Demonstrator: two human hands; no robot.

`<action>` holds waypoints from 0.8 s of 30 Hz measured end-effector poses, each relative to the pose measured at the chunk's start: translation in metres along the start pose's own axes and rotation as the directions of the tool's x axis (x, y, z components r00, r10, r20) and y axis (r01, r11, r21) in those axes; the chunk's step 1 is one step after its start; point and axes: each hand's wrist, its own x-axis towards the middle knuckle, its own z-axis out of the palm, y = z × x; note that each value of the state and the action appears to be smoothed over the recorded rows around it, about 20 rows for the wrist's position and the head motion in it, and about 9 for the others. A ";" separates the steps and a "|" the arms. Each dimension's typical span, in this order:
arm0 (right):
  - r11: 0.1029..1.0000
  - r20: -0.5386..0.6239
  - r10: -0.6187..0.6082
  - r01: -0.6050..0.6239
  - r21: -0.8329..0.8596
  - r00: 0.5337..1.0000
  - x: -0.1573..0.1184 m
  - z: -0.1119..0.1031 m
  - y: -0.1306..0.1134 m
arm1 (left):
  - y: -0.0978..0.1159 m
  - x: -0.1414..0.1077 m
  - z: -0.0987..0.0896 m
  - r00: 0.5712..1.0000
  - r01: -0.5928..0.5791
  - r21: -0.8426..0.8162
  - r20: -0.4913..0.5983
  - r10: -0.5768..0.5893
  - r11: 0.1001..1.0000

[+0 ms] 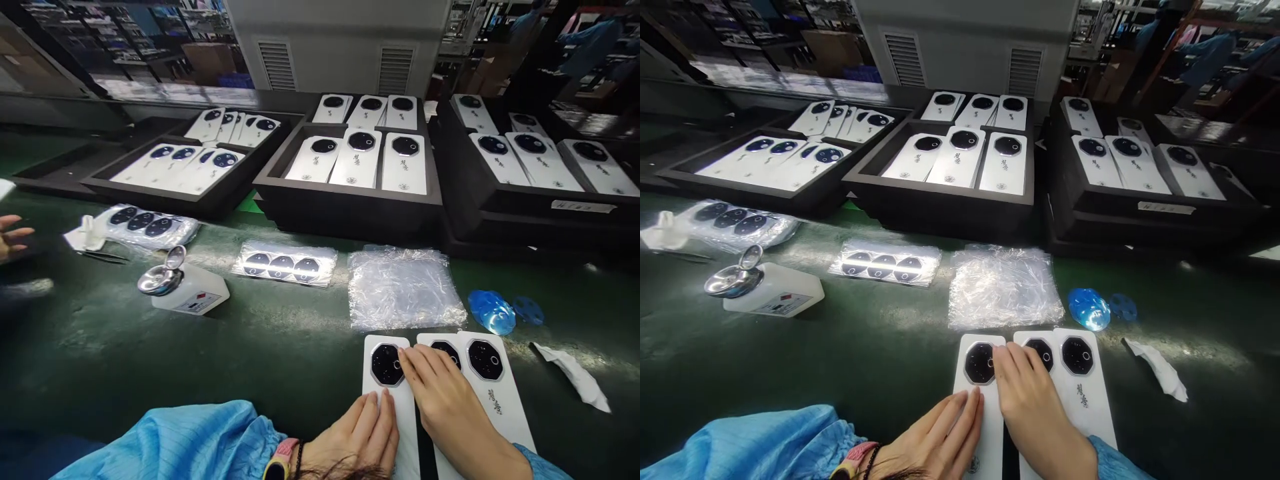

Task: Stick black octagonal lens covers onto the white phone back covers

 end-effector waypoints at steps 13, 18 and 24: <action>0.996 -0.037 0.078 -0.076 0.045 0.996 -0.026 0.000 -0.010 | -0.013 -0.005 0.007 0.968 0.207 -0.070 -0.132 -0.215 0.976; 0.999 -0.008 -0.004 0.004 0.038 1.000 -0.021 0.001 -0.015 | -0.012 -0.004 0.007 0.977 0.190 -0.006 -0.098 -0.190 0.982; 0.981 -0.087 0.112 -0.096 0.169 0.990 -0.019 -0.011 0.007 | -0.011 -0.004 0.007 0.987 0.142 0.069 -0.084 -0.136 0.987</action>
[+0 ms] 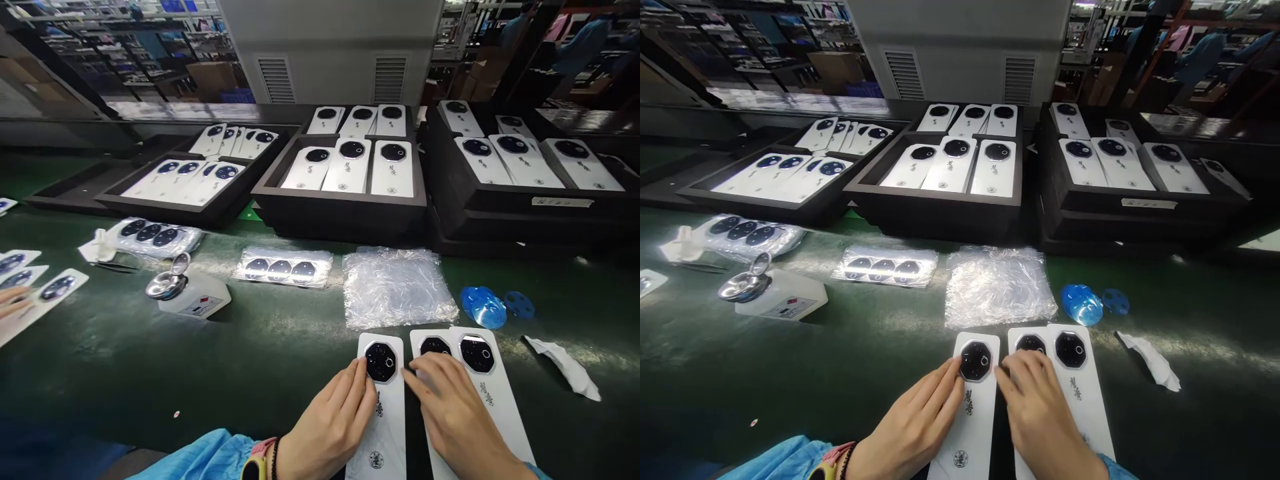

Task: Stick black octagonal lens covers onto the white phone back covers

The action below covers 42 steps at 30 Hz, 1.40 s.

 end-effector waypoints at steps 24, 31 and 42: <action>0.989 0.019 0.011 -0.014 0.145 1.000 0.017 -0.004 0.013 | 0.041 -0.031 0.005 0.981 0.147 -0.268 -0.087 -0.176 0.952; 0.988 0.047 -0.151 0.149 0.034 0.987 0.044 0.025 -0.025 | 0.043 -0.028 0.009 0.956 0.191 -0.275 -0.164 -0.241 0.942; 0.979 0.069 -0.203 0.200 0.043 0.977 0.033 0.019 -0.021 | 0.041 -0.031 0.008 0.966 0.168 -0.220 -0.159 -0.205 0.961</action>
